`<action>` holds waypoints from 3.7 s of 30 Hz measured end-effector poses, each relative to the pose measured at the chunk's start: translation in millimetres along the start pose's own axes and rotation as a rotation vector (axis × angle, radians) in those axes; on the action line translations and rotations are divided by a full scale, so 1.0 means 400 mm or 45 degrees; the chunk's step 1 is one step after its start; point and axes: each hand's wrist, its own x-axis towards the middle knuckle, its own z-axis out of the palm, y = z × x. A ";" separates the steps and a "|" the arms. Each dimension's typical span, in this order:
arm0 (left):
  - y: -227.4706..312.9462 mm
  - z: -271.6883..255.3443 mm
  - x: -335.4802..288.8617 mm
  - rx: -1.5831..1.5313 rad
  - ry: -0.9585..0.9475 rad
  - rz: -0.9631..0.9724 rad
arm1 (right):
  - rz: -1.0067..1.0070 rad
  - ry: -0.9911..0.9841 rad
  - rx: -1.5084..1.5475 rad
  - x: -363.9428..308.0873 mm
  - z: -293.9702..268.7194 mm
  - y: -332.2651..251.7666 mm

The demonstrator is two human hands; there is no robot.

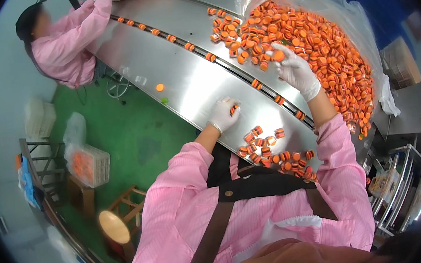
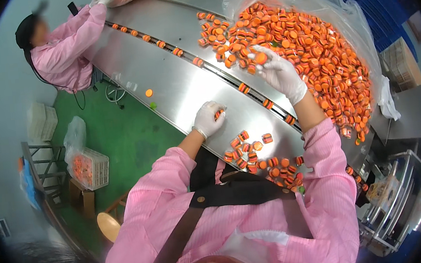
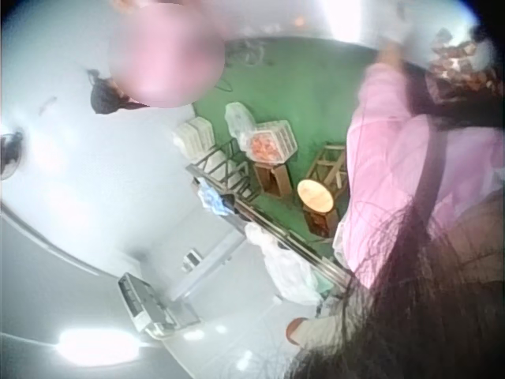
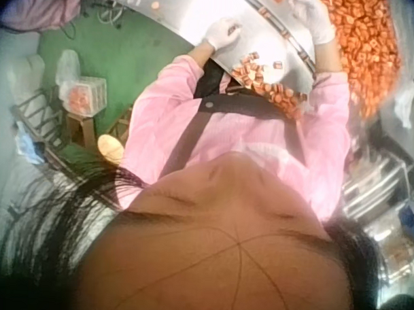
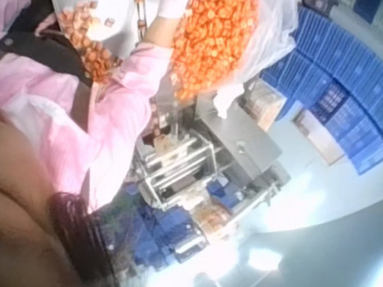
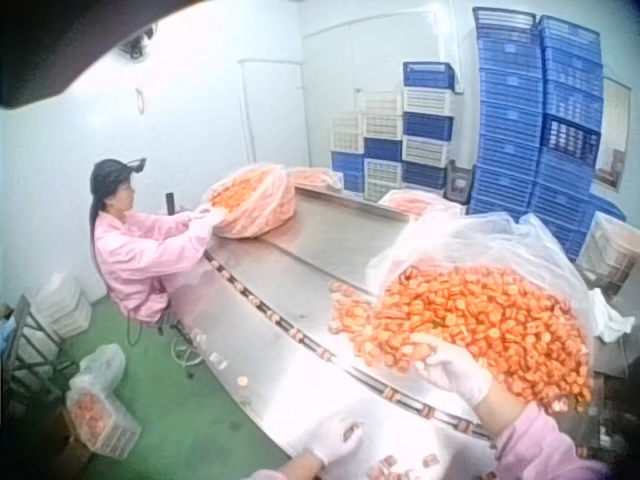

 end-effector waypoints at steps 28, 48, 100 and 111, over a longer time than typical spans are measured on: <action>0.043 -0.011 0.650 1.458 -0.515 -0.326 | -0.239 0.880 0.017 -0.809 -0.077 0.197; 0.525 0.135 0.077 -0.382 -0.314 0.299 | -0.509 0.709 0.350 -0.791 -0.046 0.334; 0.513 0.423 -0.096 0.364 -1.044 0.378 | 0.422 0.556 -2.181 -0.957 -0.032 0.337; 0.449 0.283 -0.043 -0.054 -0.565 0.177 | 0.364 0.894 -1.844 -0.900 -0.038 0.320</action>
